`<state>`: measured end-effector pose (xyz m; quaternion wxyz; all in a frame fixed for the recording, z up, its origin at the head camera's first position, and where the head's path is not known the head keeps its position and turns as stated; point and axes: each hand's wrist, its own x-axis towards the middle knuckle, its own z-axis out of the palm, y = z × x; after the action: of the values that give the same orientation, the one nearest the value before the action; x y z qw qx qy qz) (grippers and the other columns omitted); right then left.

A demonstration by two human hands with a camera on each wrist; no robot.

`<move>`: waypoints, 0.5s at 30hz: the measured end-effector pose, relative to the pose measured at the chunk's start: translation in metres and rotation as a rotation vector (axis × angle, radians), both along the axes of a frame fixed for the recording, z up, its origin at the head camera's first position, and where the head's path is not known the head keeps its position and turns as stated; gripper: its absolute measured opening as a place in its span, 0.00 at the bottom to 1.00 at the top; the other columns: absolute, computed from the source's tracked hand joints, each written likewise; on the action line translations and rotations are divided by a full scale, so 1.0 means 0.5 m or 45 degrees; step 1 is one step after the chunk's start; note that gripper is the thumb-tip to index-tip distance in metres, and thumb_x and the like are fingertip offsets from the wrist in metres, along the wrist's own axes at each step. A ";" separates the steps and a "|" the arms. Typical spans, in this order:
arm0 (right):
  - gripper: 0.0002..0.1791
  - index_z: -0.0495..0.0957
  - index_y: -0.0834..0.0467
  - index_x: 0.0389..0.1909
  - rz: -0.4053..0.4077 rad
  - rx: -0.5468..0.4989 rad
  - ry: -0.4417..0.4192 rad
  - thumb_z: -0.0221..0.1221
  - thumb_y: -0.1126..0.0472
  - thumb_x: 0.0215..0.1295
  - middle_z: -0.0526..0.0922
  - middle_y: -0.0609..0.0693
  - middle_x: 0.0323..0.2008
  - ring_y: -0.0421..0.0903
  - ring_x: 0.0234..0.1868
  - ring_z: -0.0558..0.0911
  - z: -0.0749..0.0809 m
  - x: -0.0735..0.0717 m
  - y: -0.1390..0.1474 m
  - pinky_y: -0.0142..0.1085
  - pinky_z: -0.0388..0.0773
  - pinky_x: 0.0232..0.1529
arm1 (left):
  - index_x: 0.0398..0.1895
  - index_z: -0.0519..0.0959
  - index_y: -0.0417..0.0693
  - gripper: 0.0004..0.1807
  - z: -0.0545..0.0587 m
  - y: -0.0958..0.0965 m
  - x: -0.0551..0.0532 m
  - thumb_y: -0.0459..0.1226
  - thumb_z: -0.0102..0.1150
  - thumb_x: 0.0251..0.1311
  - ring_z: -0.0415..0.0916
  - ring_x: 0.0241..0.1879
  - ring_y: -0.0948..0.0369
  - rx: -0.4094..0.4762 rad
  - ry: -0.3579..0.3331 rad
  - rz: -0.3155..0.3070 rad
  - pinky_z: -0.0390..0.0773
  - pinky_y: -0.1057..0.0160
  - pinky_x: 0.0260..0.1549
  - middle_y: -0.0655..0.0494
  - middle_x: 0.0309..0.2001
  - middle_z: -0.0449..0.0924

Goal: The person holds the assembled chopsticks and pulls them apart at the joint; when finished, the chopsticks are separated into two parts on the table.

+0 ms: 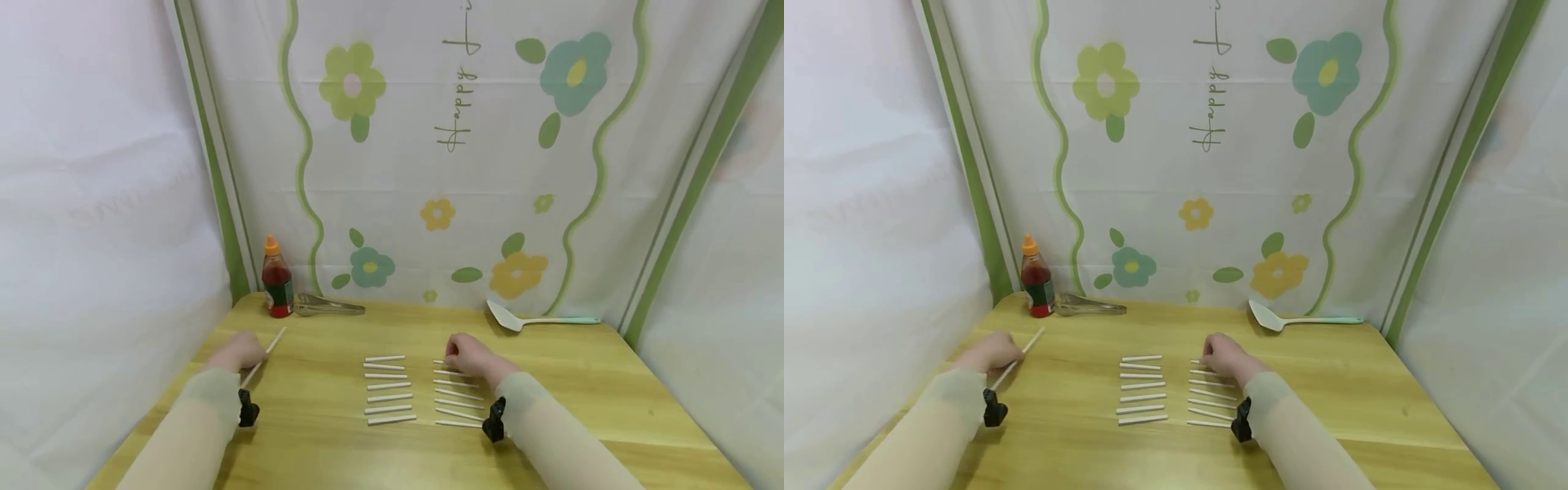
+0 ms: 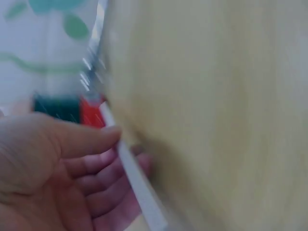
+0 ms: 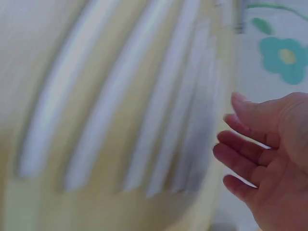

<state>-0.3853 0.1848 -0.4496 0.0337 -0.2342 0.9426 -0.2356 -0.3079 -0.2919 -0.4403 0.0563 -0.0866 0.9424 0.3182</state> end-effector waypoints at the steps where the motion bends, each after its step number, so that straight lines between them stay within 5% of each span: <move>1: 0.08 0.76 0.58 0.29 -0.013 -0.040 -0.006 0.66 0.65 0.63 0.74 0.48 0.29 0.46 0.32 0.73 0.009 0.005 -0.006 0.43 0.72 0.38 | 0.27 0.73 0.34 0.05 0.007 0.021 -0.003 0.29 0.54 0.58 0.73 0.20 0.55 0.013 -0.010 -0.056 0.74 0.61 0.20 0.46 0.23 0.74; 5: 0.07 0.78 0.59 0.42 0.027 -0.180 0.070 0.64 0.62 0.66 0.78 0.53 0.43 0.52 0.47 0.77 0.064 0.042 -0.054 0.49 0.74 0.49 | 0.30 0.74 0.33 0.05 0.047 0.129 -0.022 0.27 0.51 0.64 0.78 0.22 0.53 0.194 0.010 -0.228 0.78 0.61 0.23 0.44 0.24 0.78; 8: 0.14 0.77 0.59 0.51 0.188 -0.213 0.222 0.64 0.63 0.66 0.77 0.54 0.50 0.54 0.55 0.75 0.097 0.080 -0.094 0.50 0.72 0.55 | 0.31 0.74 0.33 0.05 0.073 0.219 -0.028 0.27 0.52 0.67 0.80 0.23 0.53 0.258 0.041 -0.350 0.79 0.59 0.25 0.45 0.25 0.78; 15: 0.20 0.74 0.60 0.58 0.497 -0.064 0.537 0.63 0.64 0.67 0.76 0.52 0.52 0.49 0.54 0.76 0.109 0.135 -0.139 0.43 0.74 0.55 | 0.30 0.72 0.41 0.08 0.108 0.386 -0.006 0.30 0.52 0.70 0.73 0.22 0.59 0.181 0.107 -0.672 0.72 0.62 0.20 0.51 0.25 0.76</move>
<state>-0.3176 0.1154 -0.3950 -0.1242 -0.4559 0.8597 -0.1941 -0.3108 -0.0986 -0.3861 0.1041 0.1794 0.9092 0.3610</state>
